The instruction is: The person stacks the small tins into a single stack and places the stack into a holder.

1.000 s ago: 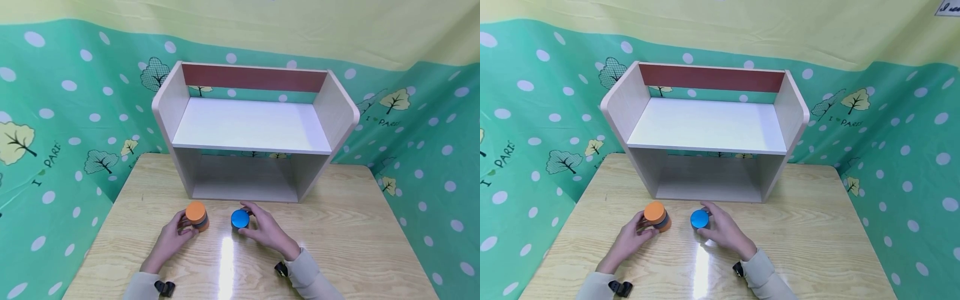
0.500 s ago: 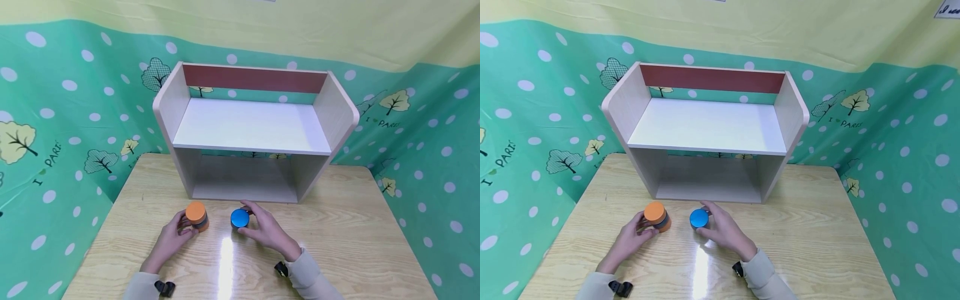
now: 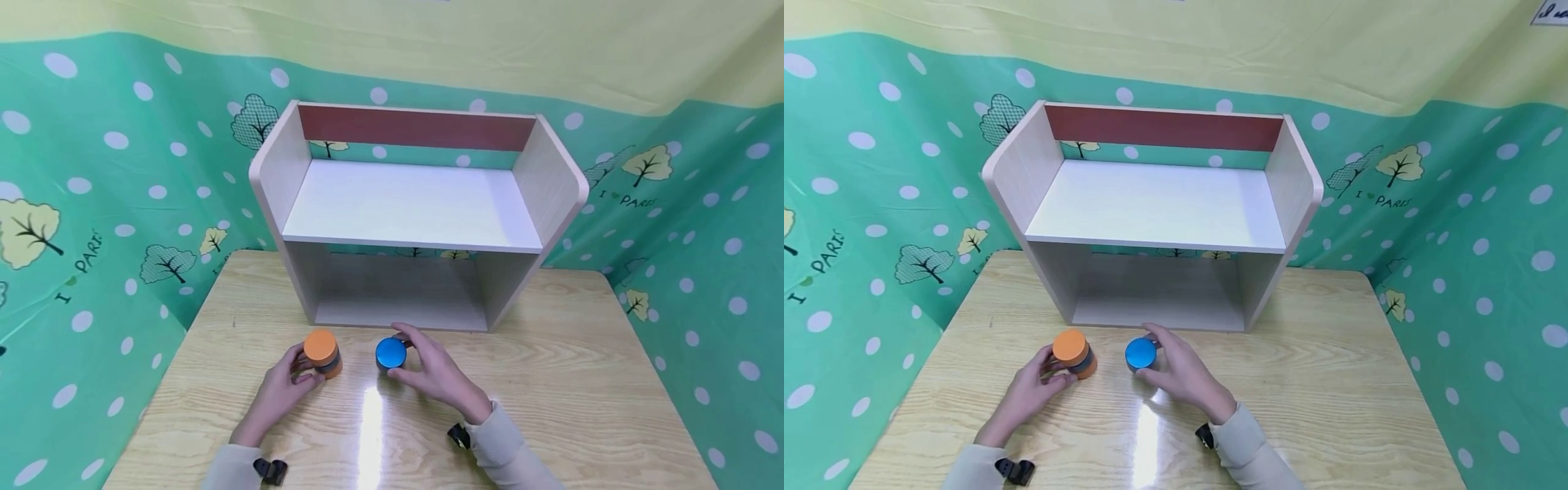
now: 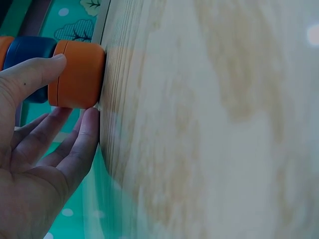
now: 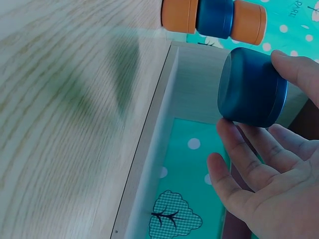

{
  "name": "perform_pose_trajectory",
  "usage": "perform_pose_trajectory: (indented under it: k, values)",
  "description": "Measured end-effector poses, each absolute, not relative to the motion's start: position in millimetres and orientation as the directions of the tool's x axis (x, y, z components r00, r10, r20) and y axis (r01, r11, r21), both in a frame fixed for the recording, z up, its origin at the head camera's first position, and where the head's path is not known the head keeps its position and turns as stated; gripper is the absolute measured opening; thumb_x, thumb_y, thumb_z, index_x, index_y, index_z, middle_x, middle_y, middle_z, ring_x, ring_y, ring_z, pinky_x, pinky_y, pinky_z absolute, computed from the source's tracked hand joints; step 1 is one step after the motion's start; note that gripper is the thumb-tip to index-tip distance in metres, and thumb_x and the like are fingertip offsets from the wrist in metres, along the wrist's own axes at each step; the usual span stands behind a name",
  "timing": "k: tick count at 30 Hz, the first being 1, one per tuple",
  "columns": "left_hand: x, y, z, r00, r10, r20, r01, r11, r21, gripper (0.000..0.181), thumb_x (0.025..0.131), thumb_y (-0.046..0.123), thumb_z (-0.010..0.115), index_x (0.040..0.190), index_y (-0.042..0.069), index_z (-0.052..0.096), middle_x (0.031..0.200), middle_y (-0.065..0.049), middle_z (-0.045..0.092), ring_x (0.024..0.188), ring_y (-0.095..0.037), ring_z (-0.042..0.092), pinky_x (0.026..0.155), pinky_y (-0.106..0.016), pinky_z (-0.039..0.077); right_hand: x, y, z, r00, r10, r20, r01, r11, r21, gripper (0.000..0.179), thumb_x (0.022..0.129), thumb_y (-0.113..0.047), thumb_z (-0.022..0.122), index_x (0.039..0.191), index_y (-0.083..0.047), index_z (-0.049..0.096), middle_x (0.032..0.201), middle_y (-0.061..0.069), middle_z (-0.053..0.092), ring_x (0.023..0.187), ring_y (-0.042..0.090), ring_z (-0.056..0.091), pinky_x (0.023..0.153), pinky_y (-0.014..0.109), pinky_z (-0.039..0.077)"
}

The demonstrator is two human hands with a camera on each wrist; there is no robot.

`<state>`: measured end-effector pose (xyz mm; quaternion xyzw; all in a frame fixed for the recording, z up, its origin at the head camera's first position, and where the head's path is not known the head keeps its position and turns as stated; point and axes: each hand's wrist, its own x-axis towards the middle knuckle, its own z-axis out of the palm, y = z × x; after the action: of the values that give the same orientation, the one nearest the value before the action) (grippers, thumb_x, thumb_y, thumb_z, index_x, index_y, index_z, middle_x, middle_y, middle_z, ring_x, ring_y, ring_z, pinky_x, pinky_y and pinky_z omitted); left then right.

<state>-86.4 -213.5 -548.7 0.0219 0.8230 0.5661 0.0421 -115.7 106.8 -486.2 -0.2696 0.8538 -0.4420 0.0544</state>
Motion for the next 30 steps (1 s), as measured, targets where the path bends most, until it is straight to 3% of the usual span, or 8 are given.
perform_pose_trajectory:
  k: [13, 30]
  values:
    - [-87, -213, -549, -0.995, 0.084, -0.057, -0.023, 0.362, 0.932, 0.072, 0.085, 0.012, 0.082, 0.145, 0.005, 0.044, 0.137, -0.019, 0.055, 0.12, -0.032, 0.059, 0.094, -0.028, 0.055, -118, 104, -477, -0.846, -0.512, 0.15, -0.427, 0.483, -0.764, 0.08, 0.087, -0.025, 0.082, 0.152, -0.016, 0.036, 0.134, 0.001, 0.059, 0.117, 0.019, 0.058, 0.101, 0.046, 0.052]
    - [-87, -213, -549, -0.995, 0.088, -0.056, -0.02, 0.367, 0.93, 0.072, 0.085, 0.01, 0.081, 0.145, 0.004, 0.043, 0.137, -0.019, 0.055, 0.12, -0.033, 0.058, 0.094, -0.029, 0.055, -120, 97, -468, -0.85, -0.505, 0.151, -0.426, 0.491, -0.76, 0.08, 0.085, -0.025, 0.083, 0.151, -0.015, 0.039, 0.137, 0.003, 0.057, 0.118, 0.02, 0.058, 0.1, 0.048, 0.052]
